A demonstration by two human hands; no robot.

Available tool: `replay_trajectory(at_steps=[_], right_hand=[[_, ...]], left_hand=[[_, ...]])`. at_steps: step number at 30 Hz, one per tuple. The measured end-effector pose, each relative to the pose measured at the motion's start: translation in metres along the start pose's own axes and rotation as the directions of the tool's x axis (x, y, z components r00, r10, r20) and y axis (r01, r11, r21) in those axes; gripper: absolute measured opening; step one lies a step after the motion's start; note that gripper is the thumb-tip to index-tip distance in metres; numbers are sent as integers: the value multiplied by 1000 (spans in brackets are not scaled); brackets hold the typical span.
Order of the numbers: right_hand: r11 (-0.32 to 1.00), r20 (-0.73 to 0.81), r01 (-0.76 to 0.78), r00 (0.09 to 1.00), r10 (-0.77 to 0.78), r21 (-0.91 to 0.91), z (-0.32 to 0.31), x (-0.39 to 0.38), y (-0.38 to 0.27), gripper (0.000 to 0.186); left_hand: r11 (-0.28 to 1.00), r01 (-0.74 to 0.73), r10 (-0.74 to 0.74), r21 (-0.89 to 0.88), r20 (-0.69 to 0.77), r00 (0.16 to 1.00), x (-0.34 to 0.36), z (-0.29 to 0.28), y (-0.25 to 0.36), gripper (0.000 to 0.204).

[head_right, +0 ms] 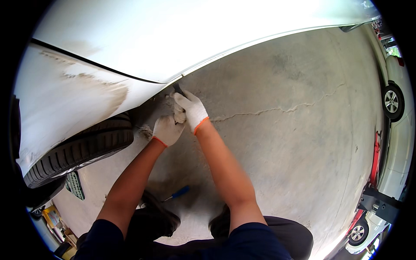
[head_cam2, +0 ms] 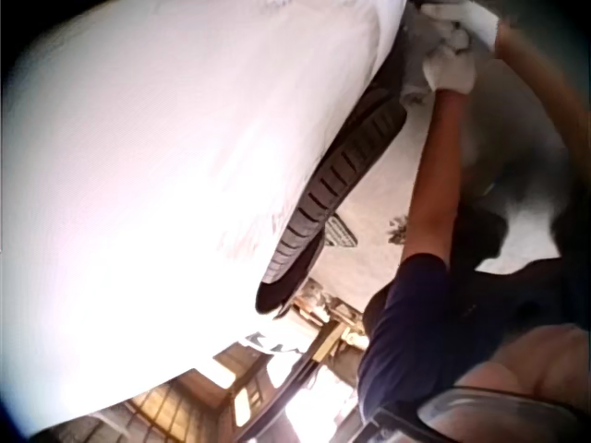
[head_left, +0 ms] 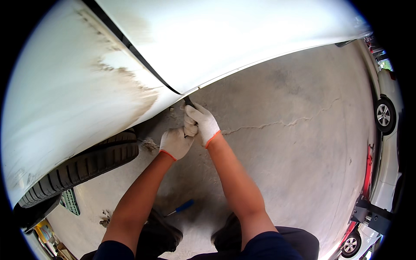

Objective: The person removes fasteners from the front bumper of a white car using a screwdriver and socket wrench, then detaches the bumper cover and places it on the floor. The person also removes a door seal strip from the driver's side door.

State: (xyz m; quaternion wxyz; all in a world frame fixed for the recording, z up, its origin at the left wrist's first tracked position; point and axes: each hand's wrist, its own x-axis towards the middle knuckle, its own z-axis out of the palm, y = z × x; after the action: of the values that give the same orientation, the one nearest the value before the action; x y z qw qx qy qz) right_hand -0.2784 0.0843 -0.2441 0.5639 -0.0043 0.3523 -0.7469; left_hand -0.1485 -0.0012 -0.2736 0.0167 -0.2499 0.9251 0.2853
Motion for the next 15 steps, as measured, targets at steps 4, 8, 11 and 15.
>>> replay_trajectory(at_steps=[4,8,11,15], right_hand=[[932,387,-206,919,80,297,-22,11,-12,39],[842,507,-303,861,40,447,-28,18,-9,45],[882,454,-313,882,131,352,-20,24,-8,42],[959,129,-231,969,212,163,-8,16,-17,32]], left_hand=[[974,215,-223,72,115,968,-8,-60,49,34],[957,222,-251,189,147,957,-13,-93,80,32],[960,202,-225,192,103,969,-4,-72,53,32],[978,191,-197,81,76,977,2,-53,42,33]])
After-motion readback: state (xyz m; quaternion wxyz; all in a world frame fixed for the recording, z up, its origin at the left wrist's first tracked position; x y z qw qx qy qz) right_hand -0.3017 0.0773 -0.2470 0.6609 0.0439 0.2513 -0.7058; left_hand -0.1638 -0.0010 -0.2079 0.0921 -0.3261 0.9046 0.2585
